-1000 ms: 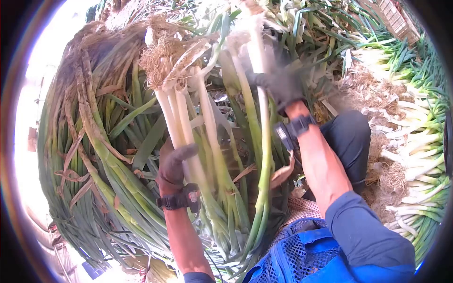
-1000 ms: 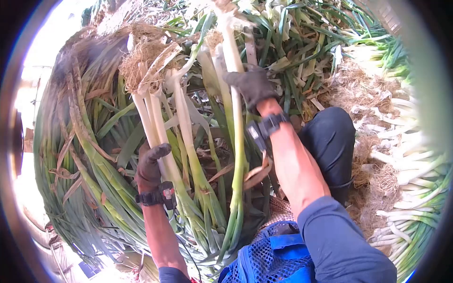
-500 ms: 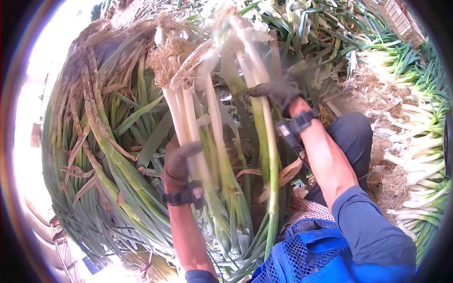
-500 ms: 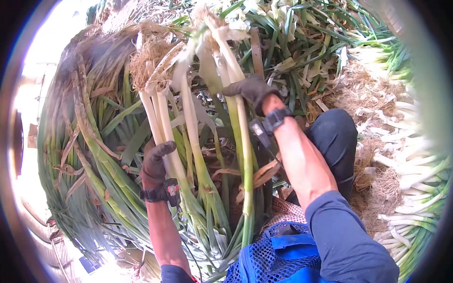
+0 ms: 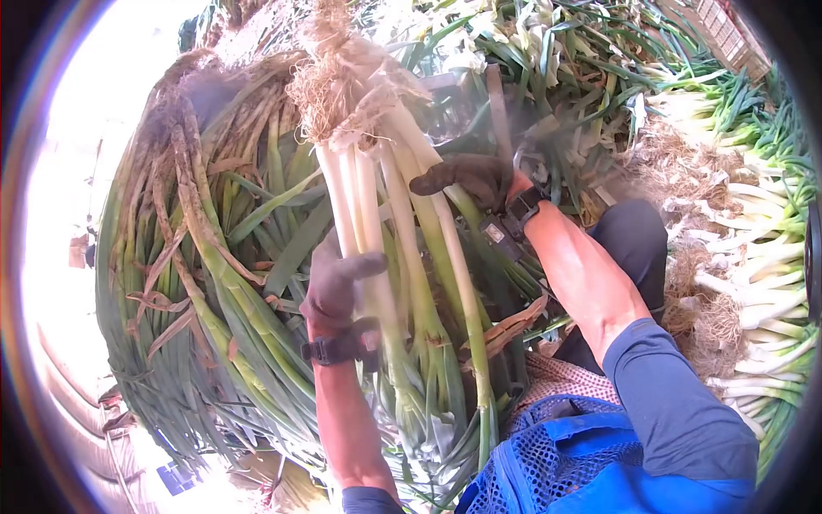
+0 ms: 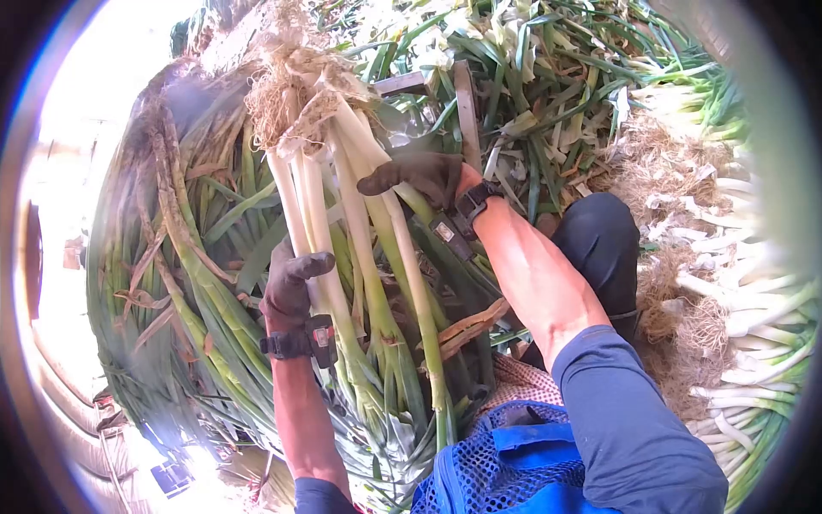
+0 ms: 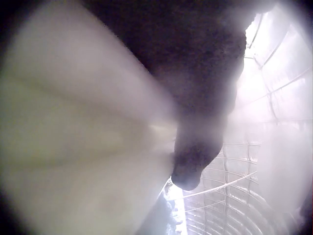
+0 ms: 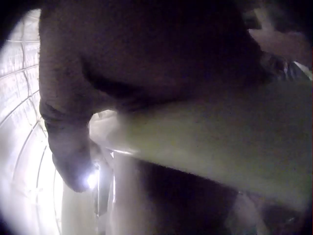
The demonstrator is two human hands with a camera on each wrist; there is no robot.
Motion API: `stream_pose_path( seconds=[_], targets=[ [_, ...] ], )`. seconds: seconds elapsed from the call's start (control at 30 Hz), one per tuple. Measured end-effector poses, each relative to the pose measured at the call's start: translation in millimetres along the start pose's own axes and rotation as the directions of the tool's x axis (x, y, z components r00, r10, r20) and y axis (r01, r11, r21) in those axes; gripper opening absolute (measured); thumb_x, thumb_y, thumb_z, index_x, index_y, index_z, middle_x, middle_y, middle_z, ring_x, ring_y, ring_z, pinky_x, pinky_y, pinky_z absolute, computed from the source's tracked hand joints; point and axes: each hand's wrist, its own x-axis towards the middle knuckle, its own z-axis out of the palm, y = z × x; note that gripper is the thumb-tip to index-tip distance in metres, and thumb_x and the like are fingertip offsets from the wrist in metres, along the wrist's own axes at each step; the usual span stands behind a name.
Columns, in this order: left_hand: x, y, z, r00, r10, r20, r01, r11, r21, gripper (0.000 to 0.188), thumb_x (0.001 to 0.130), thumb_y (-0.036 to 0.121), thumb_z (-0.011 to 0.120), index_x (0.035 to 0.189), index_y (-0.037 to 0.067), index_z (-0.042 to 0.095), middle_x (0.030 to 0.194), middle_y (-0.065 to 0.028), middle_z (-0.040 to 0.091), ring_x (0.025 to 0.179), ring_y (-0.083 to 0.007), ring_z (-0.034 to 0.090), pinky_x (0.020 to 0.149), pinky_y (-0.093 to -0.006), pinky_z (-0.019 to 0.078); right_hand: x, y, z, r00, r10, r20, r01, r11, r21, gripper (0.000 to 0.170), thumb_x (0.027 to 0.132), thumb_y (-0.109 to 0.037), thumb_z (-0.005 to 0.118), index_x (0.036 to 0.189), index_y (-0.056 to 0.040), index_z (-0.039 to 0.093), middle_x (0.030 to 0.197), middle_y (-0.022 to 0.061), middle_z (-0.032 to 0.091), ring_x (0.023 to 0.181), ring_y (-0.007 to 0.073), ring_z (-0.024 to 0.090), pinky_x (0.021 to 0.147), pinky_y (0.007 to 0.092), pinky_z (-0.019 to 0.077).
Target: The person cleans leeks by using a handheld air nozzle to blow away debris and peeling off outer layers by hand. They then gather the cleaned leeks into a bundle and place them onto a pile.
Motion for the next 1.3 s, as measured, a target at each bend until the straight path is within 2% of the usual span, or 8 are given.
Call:
stream_pose_path(
  seconds=[0.3, 0.43, 0.7, 0.77, 0.83, 0.93, 1.13, 1.3],
  targets=[
    [-25, 23, -3, 0.999, 0.019, 0.034, -0.014, 0.993, -0.119, 0.078, 0.068, 0.014, 0.078, 0.142, -0.007, 0.060, 0.118, -0.0130, 0.073, 0.100, -0.0241, 0.071, 0.090, -0.0347, 0.0572, -37, -20, 5, 0.980, -0.196, 0.022, 0.181, 0.940, 0.289, 0.045, 0.099, -0.036, 0.073, 0.124, 0.0020, 0.072, 0.114, 0.0126, 0.076, 0.102, 0.0223, 0.072, 0.094, 0.0360, 0.0568],
    [-40, 32, 0, 0.997, 0.064, -0.050, -0.068, 0.993, -0.094, 0.070, 0.069, 0.013, 0.078, 0.135, -0.007, 0.064, 0.114, -0.0134, 0.075, 0.095, -0.0224, 0.073, 0.085, -0.0340, 0.0593, -30, -21, 0, 0.630, -0.717, 0.299, 0.766, 0.638, -0.085, 0.036, 0.107, -0.025, 0.059, 0.125, 0.0051, 0.068, 0.124, 0.0203, 0.074, 0.121, 0.0319, 0.071, 0.108, 0.0418, 0.0550],
    [-100, 113, 14, 0.924, 0.315, -0.217, -0.313, 0.949, 0.047, 0.057, 0.072, 0.003, 0.079, 0.127, -0.004, 0.068, 0.111, -0.0123, 0.076, 0.094, -0.0214, 0.073, 0.085, -0.0347, 0.0594, -51, -136, 79, 0.354, -0.850, 0.391, 0.931, 0.360, -0.061, 0.041, 0.108, -0.032, 0.060, 0.125, 0.0042, 0.070, 0.123, 0.0170, 0.075, 0.116, 0.0247, 0.070, 0.102, 0.0391, 0.0541],
    [-127, 149, 15, 0.882, 0.381, -0.276, -0.319, 0.916, 0.245, 0.055, 0.075, 0.006, 0.080, 0.127, -0.004, 0.068, 0.108, -0.0120, 0.075, 0.095, -0.0232, 0.072, 0.088, -0.0353, 0.0583, -77, -178, 119, 0.556, -0.794, 0.247, 0.829, 0.552, -0.091, 0.039, 0.102, -0.029, 0.068, 0.123, 0.0034, 0.073, 0.115, 0.0135, 0.078, 0.102, 0.0202, 0.074, 0.091, 0.0340, 0.0575],
    [-168, 197, 31, 0.828, 0.438, -0.351, -0.258, 0.852, 0.456, 0.056, 0.078, 0.010, 0.081, 0.130, -0.003, 0.066, 0.110, -0.0124, 0.073, 0.098, -0.0251, 0.071, 0.093, -0.0360, 0.0562, -94, -212, 156, 0.580, -0.798, 0.165, 0.794, 0.599, 0.105, 0.039, 0.094, -0.022, 0.079, 0.122, 0.0040, 0.074, 0.112, 0.0126, 0.078, 0.099, 0.0206, 0.075, 0.091, 0.0352, 0.0587],
    [-222, 255, 39, 0.714, 0.594, -0.372, -0.244, 0.708, 0.663, 0.041, 0.080, 0.012, 0.086, 0.116, -0.004, 0.074, 0.100, -0.0098, 0.077, 0.089, -0.0207, 0.073, 0.087, -0.0352, 0.0582, -89, -252, 196, 0.131, -0.988, 0.077, 0.983, 0.139, 0.118, 0.034, 0.095, -0.021, 0.074, 0.125, -0.0066, 0.074, 0.117, 0.0098, 0.078, 0.101, 0.0226, 0.075, 0.094, 0.0369, 0.0582],
    [-314, 316, 62, 0.572, 0.789, -0.223, -0.282, 0.445, 0.850, 0.041, 0.083, 0.015, 0.086, 0.118, -0.002, 0.074, 0.102, -0.0083, 0.077, 0.091, -0.0204, 0.073, 0.087, -0.0354, 0.0587, -141, -272, 246, 0.246, -0.969, 0.012, 0.946, 0.243, 0.214, 0.034, 0.098, -0.018, 0.068, 0.129, -0.0042, 0.072, 0.125, 0.0111, 0.075, 0.111, 0.0239, 0.071, 0.101, 0.0368, 0.0540],
    [-326, 305, 67, 0.695, 0.689, -0.204, -0.228, 0.481, 0.847, 0.044, 0.082, 0.012, 0.086, 0.121, -0.002, 0.073, 0.105, -0.0079, 0.076, 0.093, -0.0193, 0.073, 0.085, -0.0339, 0.0597, -189, -240, 245, 0.396, -0.917, 0.048, 0.857, 0.387, 0.339, 0.034, 0.101, -0.016, 0.063, 0.132, -0.0023, 0.070, 0.131, 0.0122, 0.072, 0.119, 0.0250, 0.068, 0.108, 0.0367, 0.0505]
  ],
)
